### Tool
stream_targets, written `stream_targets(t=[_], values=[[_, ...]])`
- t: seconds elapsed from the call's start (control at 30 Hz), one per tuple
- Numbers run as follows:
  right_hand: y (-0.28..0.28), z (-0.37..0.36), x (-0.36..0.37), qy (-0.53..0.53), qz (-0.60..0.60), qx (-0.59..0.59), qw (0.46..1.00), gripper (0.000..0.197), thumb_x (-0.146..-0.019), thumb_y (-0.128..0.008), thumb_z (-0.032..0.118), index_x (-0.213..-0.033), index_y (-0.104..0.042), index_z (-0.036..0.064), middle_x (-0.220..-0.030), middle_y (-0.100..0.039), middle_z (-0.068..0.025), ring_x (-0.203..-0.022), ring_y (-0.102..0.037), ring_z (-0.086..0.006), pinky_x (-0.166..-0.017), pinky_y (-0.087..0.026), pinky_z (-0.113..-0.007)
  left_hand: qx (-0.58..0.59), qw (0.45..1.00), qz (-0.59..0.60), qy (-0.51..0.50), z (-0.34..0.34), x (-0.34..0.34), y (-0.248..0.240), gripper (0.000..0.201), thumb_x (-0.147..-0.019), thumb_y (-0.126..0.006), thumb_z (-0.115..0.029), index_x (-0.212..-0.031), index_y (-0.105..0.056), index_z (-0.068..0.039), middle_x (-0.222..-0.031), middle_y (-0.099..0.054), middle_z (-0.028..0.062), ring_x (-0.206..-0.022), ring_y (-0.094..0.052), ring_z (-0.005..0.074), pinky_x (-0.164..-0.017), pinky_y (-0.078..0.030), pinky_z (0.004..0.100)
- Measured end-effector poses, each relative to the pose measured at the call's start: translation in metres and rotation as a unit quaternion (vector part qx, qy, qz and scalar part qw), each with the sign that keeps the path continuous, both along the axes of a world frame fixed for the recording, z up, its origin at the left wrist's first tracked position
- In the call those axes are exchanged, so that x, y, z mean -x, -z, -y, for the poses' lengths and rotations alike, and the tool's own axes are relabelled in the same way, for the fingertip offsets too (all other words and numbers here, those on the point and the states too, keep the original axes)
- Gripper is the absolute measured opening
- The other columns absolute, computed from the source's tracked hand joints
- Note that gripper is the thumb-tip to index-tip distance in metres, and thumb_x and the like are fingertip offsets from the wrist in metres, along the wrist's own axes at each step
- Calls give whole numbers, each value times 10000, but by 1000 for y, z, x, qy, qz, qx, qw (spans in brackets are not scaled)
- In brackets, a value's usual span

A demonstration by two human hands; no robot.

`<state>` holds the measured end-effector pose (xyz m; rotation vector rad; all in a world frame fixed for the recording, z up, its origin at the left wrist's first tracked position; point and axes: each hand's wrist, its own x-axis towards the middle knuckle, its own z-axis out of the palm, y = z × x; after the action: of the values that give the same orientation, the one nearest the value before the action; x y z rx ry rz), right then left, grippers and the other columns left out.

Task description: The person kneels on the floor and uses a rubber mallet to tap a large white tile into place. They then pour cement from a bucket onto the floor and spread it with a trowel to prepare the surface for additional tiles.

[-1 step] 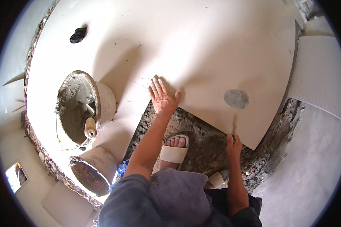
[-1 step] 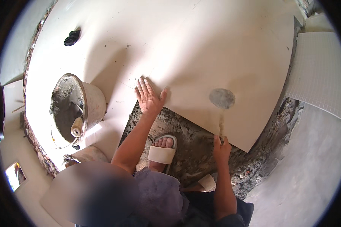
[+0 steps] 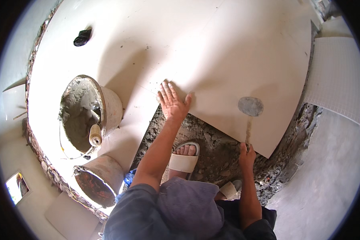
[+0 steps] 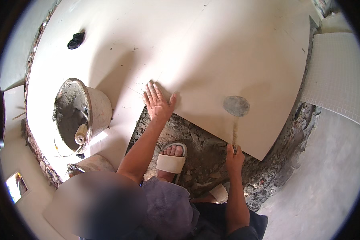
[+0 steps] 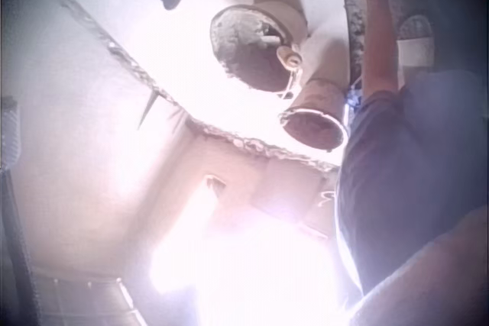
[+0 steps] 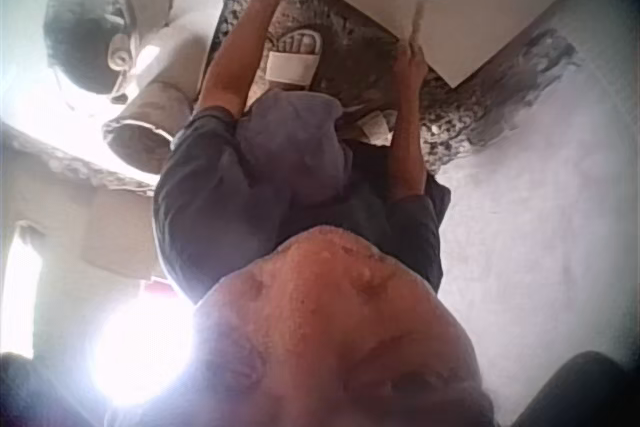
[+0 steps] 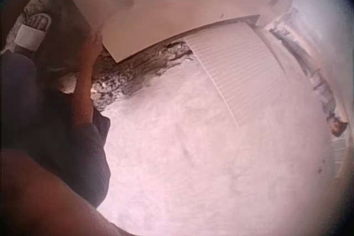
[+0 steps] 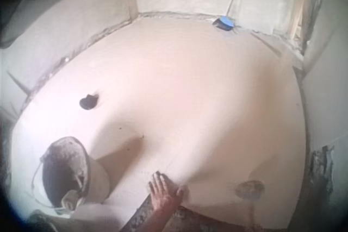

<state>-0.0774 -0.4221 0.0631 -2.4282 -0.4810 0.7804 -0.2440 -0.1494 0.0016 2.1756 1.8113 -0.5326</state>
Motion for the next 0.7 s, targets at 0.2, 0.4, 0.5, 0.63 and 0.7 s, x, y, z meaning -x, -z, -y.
stream_targets(t=[0.2, 0.4, 0.5, 0.63, 0.7], values=[[27, 34, -4, 40, -16, -51, 998, 516, -940, -563, 366, -1156, -574, -103, -991, -642, -288, -965, -639, -369, -827, -478, -408, -25, 994, 79, 64, 9, -18, 10, 883, -950, -275, -608, -1499, -52, 46, -1586, -3, 208, -1475, 43, 322, -1189, 31, 446], [26, 37, -9, 82, -16, -6, 997, 485, -935, -572, 343, -1143, -582, -95, -963, -661, -265, -938, -656, -371, -815, -489, -408, -103, 984, 127, 73, -55, -60, 21, 930, -926, -342, -636, -1486, -114, 70, -1579, -57, 223, -1474, -5, 336, -1182, -7, 484], [20, 34, -10, 122, -24, 46, 991, 454, -929, -583, 327, -1152, -590, -68, -957, -671, -245, -924, -664, -359, -807, -492, -409, -140, 979, 109, 104, -101, -112, 27, 898, -935, -299, -631, -1484, -160, 65, -1575, -106, 219, -1472, -44, 336, -1184, -37, 482], [17, 22, -16, 143, -17, 21, 989, 437, -914, -604, 326, -1132, -594, -53, -949, -665, -258, -914, -658, -389, -797, -493, -412, -196, 965, 128, 116, -153, -198, 32, 877, -935, -321, -621, -1468, -225, 69, -1572, -145, 205, -1466, -89, 337, -1176, -92, 497], [19, 13, -23, 150, -39, 36, 987, 434, -908, -612, 330, -1104, -594, -57, -924, -660, -268, -895, -651, -417, -778, -498, -420, -230, 952, 141, 144, -175, -236, 36, 866, -938, -337, -611, -1469, -226, 64, -1568, -170, 197, -1461, -126, 334, -1163, -134, 514]])
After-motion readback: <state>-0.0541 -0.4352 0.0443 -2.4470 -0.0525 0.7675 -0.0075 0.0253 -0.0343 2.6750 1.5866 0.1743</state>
